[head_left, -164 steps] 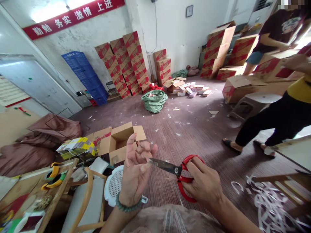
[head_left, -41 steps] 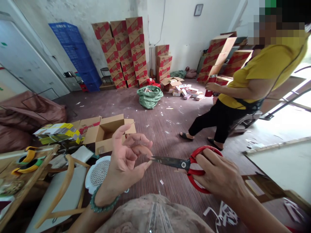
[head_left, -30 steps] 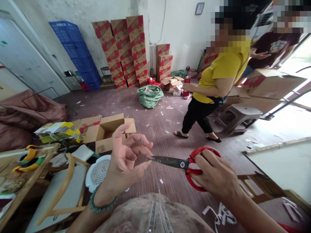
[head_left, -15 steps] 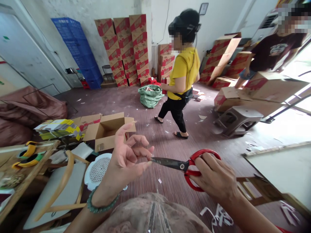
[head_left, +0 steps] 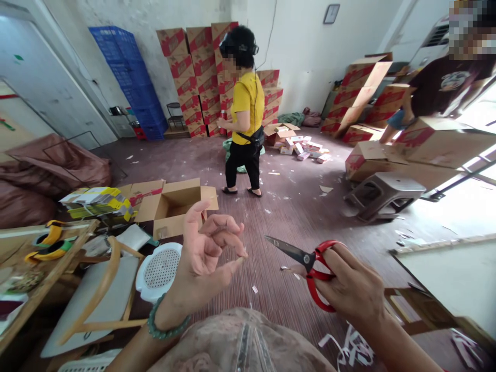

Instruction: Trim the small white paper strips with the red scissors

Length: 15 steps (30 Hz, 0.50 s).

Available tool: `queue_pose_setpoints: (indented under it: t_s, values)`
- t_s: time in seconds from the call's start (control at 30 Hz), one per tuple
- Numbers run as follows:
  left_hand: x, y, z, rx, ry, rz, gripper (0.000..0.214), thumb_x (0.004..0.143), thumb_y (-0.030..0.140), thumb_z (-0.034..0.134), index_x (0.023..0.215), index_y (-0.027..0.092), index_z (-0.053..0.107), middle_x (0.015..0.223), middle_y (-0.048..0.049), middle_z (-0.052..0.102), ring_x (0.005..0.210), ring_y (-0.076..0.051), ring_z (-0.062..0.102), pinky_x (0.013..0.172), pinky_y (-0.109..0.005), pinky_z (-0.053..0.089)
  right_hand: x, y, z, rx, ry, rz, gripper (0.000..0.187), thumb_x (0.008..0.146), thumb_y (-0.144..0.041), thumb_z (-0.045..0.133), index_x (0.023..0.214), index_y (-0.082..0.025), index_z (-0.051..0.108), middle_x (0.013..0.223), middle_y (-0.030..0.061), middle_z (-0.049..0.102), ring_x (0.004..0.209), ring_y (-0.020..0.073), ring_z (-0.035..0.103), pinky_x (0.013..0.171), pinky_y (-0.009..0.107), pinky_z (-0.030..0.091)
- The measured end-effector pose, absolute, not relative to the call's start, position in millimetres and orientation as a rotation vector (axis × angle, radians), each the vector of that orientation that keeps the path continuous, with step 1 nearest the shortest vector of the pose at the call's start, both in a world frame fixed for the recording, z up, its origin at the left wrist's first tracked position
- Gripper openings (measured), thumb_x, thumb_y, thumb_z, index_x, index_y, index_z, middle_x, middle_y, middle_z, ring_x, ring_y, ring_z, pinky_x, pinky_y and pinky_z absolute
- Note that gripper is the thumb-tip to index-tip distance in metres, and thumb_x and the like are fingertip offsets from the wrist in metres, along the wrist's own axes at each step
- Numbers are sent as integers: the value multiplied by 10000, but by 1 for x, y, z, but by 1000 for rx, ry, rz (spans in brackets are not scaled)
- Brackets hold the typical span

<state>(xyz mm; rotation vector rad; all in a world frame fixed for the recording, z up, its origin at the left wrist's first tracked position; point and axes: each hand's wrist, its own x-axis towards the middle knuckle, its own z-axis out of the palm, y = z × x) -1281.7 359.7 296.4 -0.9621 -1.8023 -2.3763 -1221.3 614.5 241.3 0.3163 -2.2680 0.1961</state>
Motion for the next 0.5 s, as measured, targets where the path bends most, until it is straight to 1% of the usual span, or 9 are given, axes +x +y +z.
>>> queue_pose_setpoints:
  t_s: [0.1, 0.27, 0.37, 0.5]
  values:
    - [-1284, 361, 294, -986, -1705, -2395, 778, 776, 37, 717, 1360, 386, 340, 1046, 53, 562, 748, -32, 624, 1140, -402, 404, -1218, 612, 233, 312, -2266, 170, 383, 1029, -442, 417, 735, -200, 456, 693, -13, 497, 532, 112, 477, 517, 255, 354]
    - [-1288, 363, 291, -931, -1532, -2541, 679, 815, 40, 694, 1352, 336, 403, 947, 61, 579, 761, -13, 585, 1151, -364, 388, -1214, 608, 214, 283, -2295, 185, 381, 1022, -448, 424, 743, -195, 480, 682, -15, 524, 527, 108, 506, 485, 266, 344]
    - [-1287, 363, 291, -951, -1485, -2579, 672, 823, 37, 680, 1359, 340, 410, 961, 58, 580, 749, -14, 593, 1175, -375, 355, -1212, 603, 211, 289, -2303, 220, 372, 1025, -432, 403, 750, -195, 486, 682, -10, 539, 539, 115, 525, 464, 266, 343]
    - [-1285, 363, 289, -1004, -1472, -2576, 679, 853, 31, 626, 1388, 374, 388, 998, 50, 575, 754, -26, 616, 1205, -412, 300, -1211, 597, 217, 295, -2291, 266, 364, 1019, -442, 399, 765, -196, 485, 703, 0, 546, 544, 119, 529, 463, 253, 370]
